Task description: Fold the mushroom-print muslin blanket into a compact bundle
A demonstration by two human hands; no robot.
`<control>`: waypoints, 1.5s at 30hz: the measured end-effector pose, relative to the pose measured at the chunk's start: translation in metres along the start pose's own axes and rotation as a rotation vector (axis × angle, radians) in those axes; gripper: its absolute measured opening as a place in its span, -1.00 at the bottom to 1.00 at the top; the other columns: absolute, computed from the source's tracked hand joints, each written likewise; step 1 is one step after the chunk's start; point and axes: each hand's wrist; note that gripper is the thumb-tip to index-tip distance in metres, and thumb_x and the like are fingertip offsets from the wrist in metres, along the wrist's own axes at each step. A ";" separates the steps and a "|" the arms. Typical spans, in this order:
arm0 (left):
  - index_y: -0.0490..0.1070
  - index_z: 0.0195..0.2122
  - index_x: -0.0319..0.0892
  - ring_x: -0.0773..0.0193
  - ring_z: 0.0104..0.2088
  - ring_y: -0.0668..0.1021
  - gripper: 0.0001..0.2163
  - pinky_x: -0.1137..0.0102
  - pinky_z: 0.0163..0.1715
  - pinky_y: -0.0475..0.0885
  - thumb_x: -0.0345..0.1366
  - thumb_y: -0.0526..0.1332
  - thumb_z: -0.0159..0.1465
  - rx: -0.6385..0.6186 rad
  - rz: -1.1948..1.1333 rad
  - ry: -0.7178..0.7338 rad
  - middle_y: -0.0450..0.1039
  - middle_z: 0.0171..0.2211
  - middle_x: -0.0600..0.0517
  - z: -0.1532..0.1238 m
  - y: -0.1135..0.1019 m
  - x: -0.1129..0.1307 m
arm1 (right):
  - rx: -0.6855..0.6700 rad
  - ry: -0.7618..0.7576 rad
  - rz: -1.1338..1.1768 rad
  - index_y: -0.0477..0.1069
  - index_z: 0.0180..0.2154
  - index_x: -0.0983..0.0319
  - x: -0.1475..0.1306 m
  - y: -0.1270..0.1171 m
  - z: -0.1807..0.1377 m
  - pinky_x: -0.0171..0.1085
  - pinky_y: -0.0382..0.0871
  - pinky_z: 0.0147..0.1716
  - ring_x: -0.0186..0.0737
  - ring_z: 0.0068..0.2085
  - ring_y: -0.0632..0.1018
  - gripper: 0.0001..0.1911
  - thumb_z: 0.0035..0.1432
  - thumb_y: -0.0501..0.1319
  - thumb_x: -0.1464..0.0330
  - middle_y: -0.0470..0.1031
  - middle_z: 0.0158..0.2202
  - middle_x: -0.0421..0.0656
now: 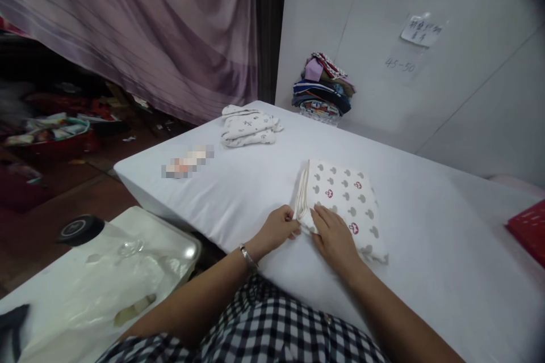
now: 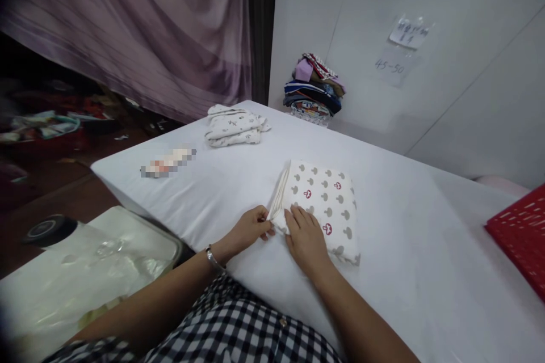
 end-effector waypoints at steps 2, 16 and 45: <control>0.18 -0.49 -0.16 0.35 -0.55 0.46 -0.88 0.48 -0.55 0.35 -0.45 0.14 -0.01 0.037 -0.025 0.010 0.37 -0.60 0.10 0.000 0.001 -0.001 | 0.007 -0.003 0.005 0.21 0.13 0.34 0.000 0.000 0.000 -0.01 0.19 0.08 0.00 0.16 0.25 -0.46 0.07 0.04 0.50 0.23 0.15 0.08; 0.20 0.08 -0.13 0.18 0.14 0.27 -0.45 0.21 0.12 0.22 -0.51 0.07 0.01 0.032 0.624 0.605 0.24 0.12 -0.06 -0.005 -0.024 0.003 | -0.005 -0.066 0.007 0.15 0.17 0.36 -0.005 -0.004 -0.002 0.04 0.13 0.12 0.04 0.20 0.19 -0.42 0.10 0.10 0.38 0.15 0.20 0.11; 0.02 0.17 -0.19 0.17 0.15 0.28 -0.47 0.03 0.20 0.06 -0.51 0.00 0.14 -0.100 0.922 1.177 0.28 0.08 -0.11 0.040 -0.037 0.039 | 0.114 0.020 0.336 -0.09 0.26 0.09 0.107 -0.032 -0.093 0.02 0.07 0.19 -0.02 0.27 0.03 -0.33 0.17 0.11 0.28 -0.02 0.29 -0.12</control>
Point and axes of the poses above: each hand's wrist, its own z-axis towards the middle knuckle, its own y-axis out of the palm, x = y × z
